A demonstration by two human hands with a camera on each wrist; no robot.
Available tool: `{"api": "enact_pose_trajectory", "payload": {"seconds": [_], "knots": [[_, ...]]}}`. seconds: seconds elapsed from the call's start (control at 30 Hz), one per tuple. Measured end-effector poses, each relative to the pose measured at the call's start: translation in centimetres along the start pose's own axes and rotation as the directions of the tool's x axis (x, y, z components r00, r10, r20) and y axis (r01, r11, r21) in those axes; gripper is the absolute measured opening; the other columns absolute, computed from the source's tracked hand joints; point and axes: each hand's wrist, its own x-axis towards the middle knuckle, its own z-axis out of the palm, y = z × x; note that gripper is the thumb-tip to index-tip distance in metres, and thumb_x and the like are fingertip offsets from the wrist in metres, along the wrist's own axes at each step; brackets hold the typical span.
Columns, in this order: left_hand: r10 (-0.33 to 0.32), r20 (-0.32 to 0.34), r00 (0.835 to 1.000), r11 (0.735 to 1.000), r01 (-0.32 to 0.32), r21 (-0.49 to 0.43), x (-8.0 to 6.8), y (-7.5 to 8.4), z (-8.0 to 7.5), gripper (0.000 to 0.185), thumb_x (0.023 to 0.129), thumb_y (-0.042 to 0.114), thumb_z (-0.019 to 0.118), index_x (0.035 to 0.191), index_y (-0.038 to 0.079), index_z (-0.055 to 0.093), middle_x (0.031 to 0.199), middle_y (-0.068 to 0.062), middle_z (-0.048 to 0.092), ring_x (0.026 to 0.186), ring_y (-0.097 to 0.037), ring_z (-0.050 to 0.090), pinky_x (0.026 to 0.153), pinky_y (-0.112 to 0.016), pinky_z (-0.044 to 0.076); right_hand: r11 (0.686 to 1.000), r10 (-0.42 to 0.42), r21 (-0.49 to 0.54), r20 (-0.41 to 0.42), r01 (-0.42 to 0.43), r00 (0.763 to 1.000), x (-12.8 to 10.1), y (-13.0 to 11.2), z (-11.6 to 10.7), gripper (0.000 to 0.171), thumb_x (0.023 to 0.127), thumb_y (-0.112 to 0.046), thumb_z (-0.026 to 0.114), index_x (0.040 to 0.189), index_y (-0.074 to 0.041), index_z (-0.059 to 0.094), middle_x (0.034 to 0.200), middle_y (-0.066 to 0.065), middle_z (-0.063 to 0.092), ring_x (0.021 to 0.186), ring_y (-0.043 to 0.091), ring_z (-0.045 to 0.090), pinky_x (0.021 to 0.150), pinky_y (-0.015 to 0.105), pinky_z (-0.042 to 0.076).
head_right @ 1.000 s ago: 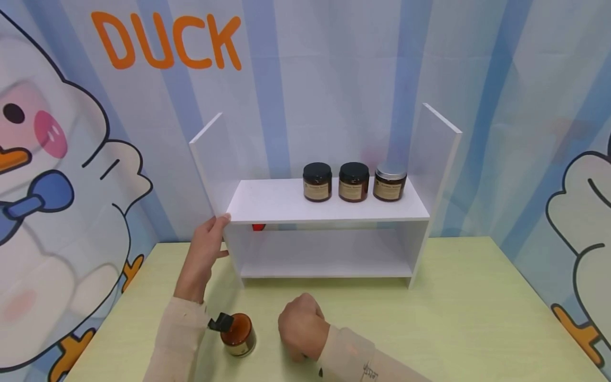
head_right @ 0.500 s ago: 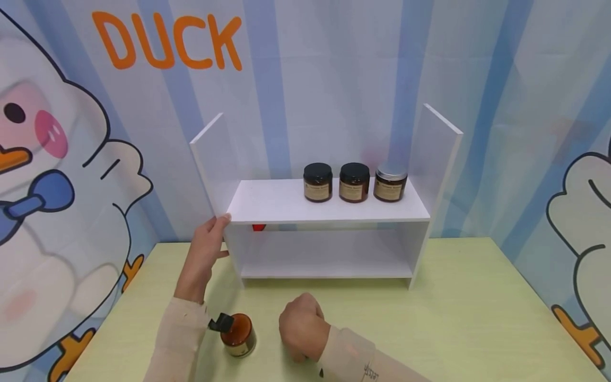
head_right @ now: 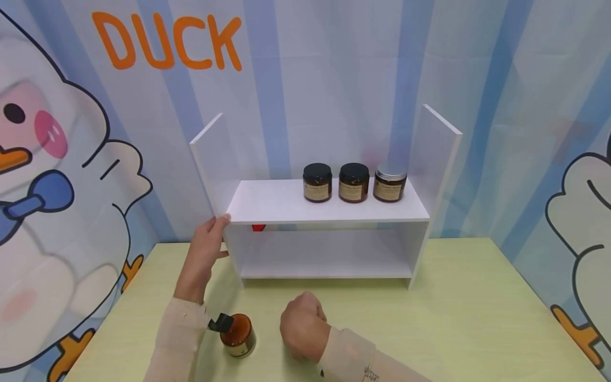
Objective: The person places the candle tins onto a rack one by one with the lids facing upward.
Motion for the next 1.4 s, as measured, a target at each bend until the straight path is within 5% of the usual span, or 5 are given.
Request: {"api": "enact_pose_trajectory", "payload": {"seconds": [0.4, 0.73, 1.17, 1.4], "knots": [[-0.005, -0.001, 1.000, 1.000, 0.005, -0.003, 0.0, 0.2, 0.1, 0.074, 0.100, 0.063, 0.046, 0.157, 0.015, 0.039, 0.159, -0.007, 0.039, 0.139, -0.031, 0.041, 0.103, -0.055, 0.047, 0.998, -0.053, -0.018, 0.001, 0.053, 0.999, 0.3, 0.0, 0.6, 0.028, 0.070, -0.043, 0.082, 0.070, -0.022, 0.063, 0.067, -0.008, 0.055, 0.059, 0.011, 0.041, 0.050, 0.028, 0.037], [-0.020, -0.004, 1.000, 1.000, 0.020, -0.007, -0.1, 0.2, 0.0, 0.074, 0.101, 0.061, 0.046, 0.157, 0.014, 0.039, 0.159, -0.008, 0.038, 0.140, -0.033, 0.041, 0.104, -0.056, 0.047, 0.993, -0.097, 0.064, -0.030, 0.099, 0.995, 0.2, 0.7, 1.1, 0.025, 0.072, -0.038, 0.076, 0.063, -0.022, 0.058, 0.061, -0.007, 0.050, 0.054, 0.013, 0.029, 0.048, 0.031, 0.023], [0.002, 0.001, 1.000, 1.000, -0.002, -0.018, -0.1, 0.2, 0.0, 0.074, 0.100, 0.062, 0.047, 0.157, 0.014, 0.039, 0.159, -0.008, 0.039, 0.141, -0.034, 0.041, 0.104, -0.056, 0.046, 0.958, -0.151, 0.226, -0.134, 0.179, 0.979, -0.5, 2.6, 1.9, 0.036, 0.068, -0.048, 0.084, 0.065, -0.024, 0.057, 0.063, -0.007, 0.053, 0.055, 0.013, 0.046, 0.051, 0.030, 0.041], [0.020, 0.003, 1.000, 1.000, -0.020, -0.020, 0.0, 0.0, 0.0, 0.073, 0.100, 0.062, 0.047, 0.156, 0.014, 0.041, 0.157, -0.009, 0.041, 0.139, -0.033, 0.043, 0.103, -0.056, 0.047, 0.930, -0.170, 0.297, -0.175, 0.217, 0.970, -0.8, 3.3, 2.4, 0.038, 0.066, -0.046, 0.085, 0.062, -0.023, 0.055, 0.063, -0.008, 0.052, 0.056, 0.014, 0.047, 0.052, 0.031, 0.041]]}}
